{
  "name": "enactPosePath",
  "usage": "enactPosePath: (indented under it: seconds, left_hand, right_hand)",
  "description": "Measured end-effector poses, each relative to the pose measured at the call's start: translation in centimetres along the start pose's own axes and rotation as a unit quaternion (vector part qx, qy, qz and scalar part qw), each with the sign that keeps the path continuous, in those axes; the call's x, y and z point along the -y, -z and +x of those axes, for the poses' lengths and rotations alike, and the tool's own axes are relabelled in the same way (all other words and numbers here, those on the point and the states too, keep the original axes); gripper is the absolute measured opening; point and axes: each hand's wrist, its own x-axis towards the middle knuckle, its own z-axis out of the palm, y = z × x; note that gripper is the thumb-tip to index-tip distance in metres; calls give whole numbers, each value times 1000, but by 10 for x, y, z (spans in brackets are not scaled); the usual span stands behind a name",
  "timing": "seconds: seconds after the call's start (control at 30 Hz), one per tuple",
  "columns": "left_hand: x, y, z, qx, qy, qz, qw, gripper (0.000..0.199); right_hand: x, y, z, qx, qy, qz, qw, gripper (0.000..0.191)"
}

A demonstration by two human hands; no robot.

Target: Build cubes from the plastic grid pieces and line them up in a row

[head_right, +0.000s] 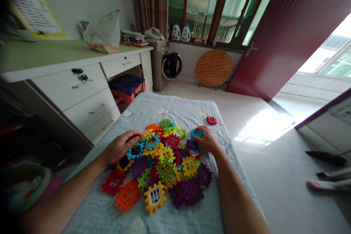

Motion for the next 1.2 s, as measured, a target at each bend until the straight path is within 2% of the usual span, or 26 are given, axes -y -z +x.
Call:
enactPosePath:
  seconds: [0.23,0.53,0.77,0.87,1.03,1.1,1.2]
  left_hand:
    - [0,0,1,-3,-2,3,1000,35]
    - [1,0,0,4,-2,-4,1000,36]
    - [3,0,1,4,3,-3,1000,34]
    - [2,0,1,8,3,-9,1000,33]
    - [4,0,1,15,8,-19,1000,33]
    - [5,0,1,17,9,-18,1000,32]
    - [6,1,1,16,10,-17,1000,31]
  right_hand:
    - [2,1,-1,2,-23,-8,1000,39]
    - [2,-2,-2,0,-11,-54,998,53]
    - [8,0,5,45,-17,-133,990,55]
    - [6,9,17,54,-11,-153,987,58]
    - [-13,30,51,-17,-34,-173,984,64]
    - [-24,33,66,-26,-40,-176,983,69]
    - [-37,29,83,-8,-40,-175,984,76]
